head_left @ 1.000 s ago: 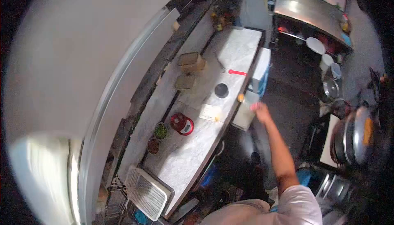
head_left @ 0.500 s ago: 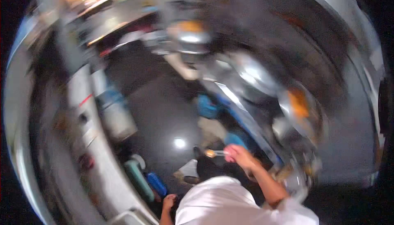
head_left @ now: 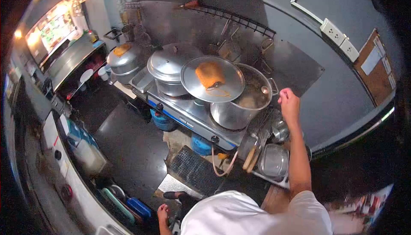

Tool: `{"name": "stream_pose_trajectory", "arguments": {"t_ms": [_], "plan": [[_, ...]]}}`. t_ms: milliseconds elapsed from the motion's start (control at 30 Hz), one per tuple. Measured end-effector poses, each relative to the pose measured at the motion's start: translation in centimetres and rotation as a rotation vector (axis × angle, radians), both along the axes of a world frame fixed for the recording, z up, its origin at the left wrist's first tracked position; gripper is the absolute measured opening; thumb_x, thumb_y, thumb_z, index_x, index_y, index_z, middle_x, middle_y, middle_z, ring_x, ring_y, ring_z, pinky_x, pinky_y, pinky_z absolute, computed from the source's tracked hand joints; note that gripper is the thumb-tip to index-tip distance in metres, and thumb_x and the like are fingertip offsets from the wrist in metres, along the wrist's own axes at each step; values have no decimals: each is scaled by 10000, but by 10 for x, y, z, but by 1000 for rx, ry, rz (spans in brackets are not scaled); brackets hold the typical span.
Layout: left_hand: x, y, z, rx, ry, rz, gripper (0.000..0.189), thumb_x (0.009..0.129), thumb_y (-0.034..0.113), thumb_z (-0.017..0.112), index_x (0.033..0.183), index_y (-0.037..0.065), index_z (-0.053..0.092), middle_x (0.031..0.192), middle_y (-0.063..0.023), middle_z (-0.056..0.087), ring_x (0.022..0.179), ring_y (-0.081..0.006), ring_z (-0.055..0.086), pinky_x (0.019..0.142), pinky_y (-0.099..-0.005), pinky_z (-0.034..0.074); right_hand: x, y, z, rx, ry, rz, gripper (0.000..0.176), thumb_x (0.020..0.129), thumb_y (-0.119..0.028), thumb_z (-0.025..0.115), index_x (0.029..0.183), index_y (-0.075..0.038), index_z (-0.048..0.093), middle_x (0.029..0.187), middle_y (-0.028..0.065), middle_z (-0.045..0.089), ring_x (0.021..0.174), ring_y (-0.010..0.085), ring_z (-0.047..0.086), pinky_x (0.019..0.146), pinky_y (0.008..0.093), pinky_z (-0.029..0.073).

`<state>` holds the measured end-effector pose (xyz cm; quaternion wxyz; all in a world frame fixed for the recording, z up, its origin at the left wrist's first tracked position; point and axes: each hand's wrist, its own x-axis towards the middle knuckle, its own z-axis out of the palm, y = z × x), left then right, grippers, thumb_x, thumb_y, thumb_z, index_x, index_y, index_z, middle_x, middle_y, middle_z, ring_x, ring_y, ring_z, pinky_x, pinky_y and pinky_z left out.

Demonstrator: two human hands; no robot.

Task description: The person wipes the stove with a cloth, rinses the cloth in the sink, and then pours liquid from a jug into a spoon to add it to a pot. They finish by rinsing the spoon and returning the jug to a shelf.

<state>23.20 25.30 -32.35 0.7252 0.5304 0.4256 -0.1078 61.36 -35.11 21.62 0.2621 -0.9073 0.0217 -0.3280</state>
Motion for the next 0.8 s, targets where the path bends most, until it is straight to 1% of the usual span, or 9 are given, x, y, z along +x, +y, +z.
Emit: {"name": "stream_pose_trajectory", "arguments": {"t_ms": [67,200,300,433,567,600,667,767,800], "plan": [[-20,-55,-4,-1,-46,136,230,974,71,675,1191,11,631,845,-18,623,656,-120,544,590,-271,458,39,-50,-19,-267,33,-77,149,993,-174,618,964,-35,663,759,191,708,718,413,696,620,518,514],[-106,-149,-4,27,-69,167,231,975,69,675,1192,7,623,842,-20,615,675,-125,542,614,-271,463,65,-74,-40,-490,99,48,140,960,-203,653,956,-68,688,794,209,712,771,451,692,664,568,533],[-150,-209,14,194,101,-98,342,966,163,739,1263,17,653,957,-57,694,730,-123,611,628,-290,511,64,-72,-42,-462,118,151,150,954,-218,660,946,-73,699,793,219,707,762,463,687,667,579,532],[-225,-252,31,328,22,119,313,932,147,769,1207,17,698,1007,-47,720,847,-148,660,780,-291,534,70,-93,-39,-338,29,229,155,947,-212,661,935,-65,711,791,231,699,771,465,687,678,572,526],[-276,-277,63,128,102,364,401,942,111,748,1311,0,636,1138,-88,721,1007,-202,682,900,-331,541,62,-119,-28,-55,29,266,168,957,-178,639,981,-41,733,804,209,708,755,432,696,681,513,532],[-286,-286,87,222,90,323,359,972,186,716,1265,-9,650,1136,-111,705,1017,-256,664,907,-387,539,62,-125,-34,-48,23,285,168,957,-178,639,981,-41,733,804,209,708,755,432,696,681,513,532],[-258,-314,243,418,79,246,391,1030,337,652,1173,-27,678,1132,-157,671,1037,-364,628,921,-501,535,57,-132,-48,-124,-91,351,174,975,-148,629,1021,-46,764,878,167,752,814,383,728,743,474,551],[-298,-303,204,389,-109,355,455,958,126,733,1372,-2,595,1201,-107,712,1092,-202,669,956,-335,525,28,-143,-77,-293,-228,228,237,1005,-201,601,1080,-45,763,1053,170,758,972,323,737,846,400,552],[-305,-308,226,370,-100,315,461,971,147,722,1387,2,588,1246,-120,697,1142,-204,655,993,-344,515,26,-151,-102,-209,-215,226,251,1004,-193,586,1156,-70,743,1039,171,754,922,384,714,821,465,558]]}}
